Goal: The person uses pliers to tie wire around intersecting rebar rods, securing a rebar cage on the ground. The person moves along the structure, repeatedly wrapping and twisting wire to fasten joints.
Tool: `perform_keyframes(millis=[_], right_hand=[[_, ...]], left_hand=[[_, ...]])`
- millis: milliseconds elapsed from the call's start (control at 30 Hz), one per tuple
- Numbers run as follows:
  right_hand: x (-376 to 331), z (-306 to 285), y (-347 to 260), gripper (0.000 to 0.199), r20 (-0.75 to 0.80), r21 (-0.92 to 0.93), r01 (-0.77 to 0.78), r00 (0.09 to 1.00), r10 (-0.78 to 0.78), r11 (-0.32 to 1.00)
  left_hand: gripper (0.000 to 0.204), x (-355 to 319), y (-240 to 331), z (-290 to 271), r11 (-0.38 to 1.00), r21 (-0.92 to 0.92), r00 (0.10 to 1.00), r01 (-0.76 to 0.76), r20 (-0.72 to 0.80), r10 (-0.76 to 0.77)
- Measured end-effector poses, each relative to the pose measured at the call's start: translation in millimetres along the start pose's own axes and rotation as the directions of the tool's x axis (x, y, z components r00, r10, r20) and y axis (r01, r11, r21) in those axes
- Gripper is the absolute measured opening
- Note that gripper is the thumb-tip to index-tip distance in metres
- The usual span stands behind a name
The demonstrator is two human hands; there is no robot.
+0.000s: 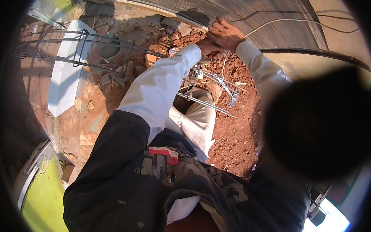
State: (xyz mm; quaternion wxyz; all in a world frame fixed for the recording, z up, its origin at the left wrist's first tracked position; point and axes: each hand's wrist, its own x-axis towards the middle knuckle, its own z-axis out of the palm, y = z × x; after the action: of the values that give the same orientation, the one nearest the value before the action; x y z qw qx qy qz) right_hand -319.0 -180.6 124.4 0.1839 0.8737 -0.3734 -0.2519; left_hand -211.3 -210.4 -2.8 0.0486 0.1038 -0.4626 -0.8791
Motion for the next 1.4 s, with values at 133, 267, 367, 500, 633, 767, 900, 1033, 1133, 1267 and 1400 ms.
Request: perform_keyframes(millis=[133,267,367,500,633,767,900,1033,1133,1267,1400], right_hand=[[-8,-8,0,0.022,0.111,0.095,0.005,0.994,-0.015,0.995],[-17,-6,-6,0.02,0.287,0.214,-0.161,0.953,0.095,0.963],[-22,0,-4,0.022,0.407,0.202,-0.214,0.906,0.117,0.956],[-27,-2,-20,0.025,0.159,0.056,-0.195,0.97,0.184,0.979],[-31,-8,-22,0.023,0.157,0.059,-0.21,0.967,0.199,0.976],[-10,0,-22,0.022,0.354,0.089,-0.222,0.918,0.178,0.971],[-16,7,-19,0.023,0.546,0.166,-0.339,0.814,0.2,0.926],[-8,-30,-10,0.023,0.765,0.227,-0.376,0.639,0.074,0.898],[-5,-40,-11,0.026,0.851,0.257,-0.475,0.523,0.035,0.842],[-11,-40,-3,0.038,0.929,0.316,-0.529,0.341,-0.144,0.788],[-23,-22,6,0.041,0.941,0.292,-0.764,0.123,-0.315,0.575]], left_hand=[[0.023,-17,18,18,0.97,0.24,0.999,-0.043,0.034,0.036],[0.026,-10,9,26,0.933,0.361,0.997,0.002,-0.077,0.028],[0.031,-13,4,49,0.776,0.631,0.863,0.008,-0.397,0.313],[0.029,-4,1,20,0.754,0.657,0.983,-0.009,-0.131,0.126],[0.026,2,19,15,0.717,0.688,0.99,0.107,-0.008,-0.139],[0.035,-2,18,5,0.669,0.741,0.995,0.062,0.004,-0.096],[0.064,-40,21,-2,0.331,0.926,0.973,0.183,-0.122,-0.194],[0.079,-78,36,-13,0.078,0.974,0.89,0.214,-0.162,-0.425],[0.071,-85,15,-28,0.184,0.954,0.95,0.236,-0.187,-0.252],[0.057,-77,-27,-35,0.34,0.932,0.983,0.13,-0.165,0.075],[0.043,-71,-31,-29,0.474,0.877,0.971,0.079,-0.175,0.162]])
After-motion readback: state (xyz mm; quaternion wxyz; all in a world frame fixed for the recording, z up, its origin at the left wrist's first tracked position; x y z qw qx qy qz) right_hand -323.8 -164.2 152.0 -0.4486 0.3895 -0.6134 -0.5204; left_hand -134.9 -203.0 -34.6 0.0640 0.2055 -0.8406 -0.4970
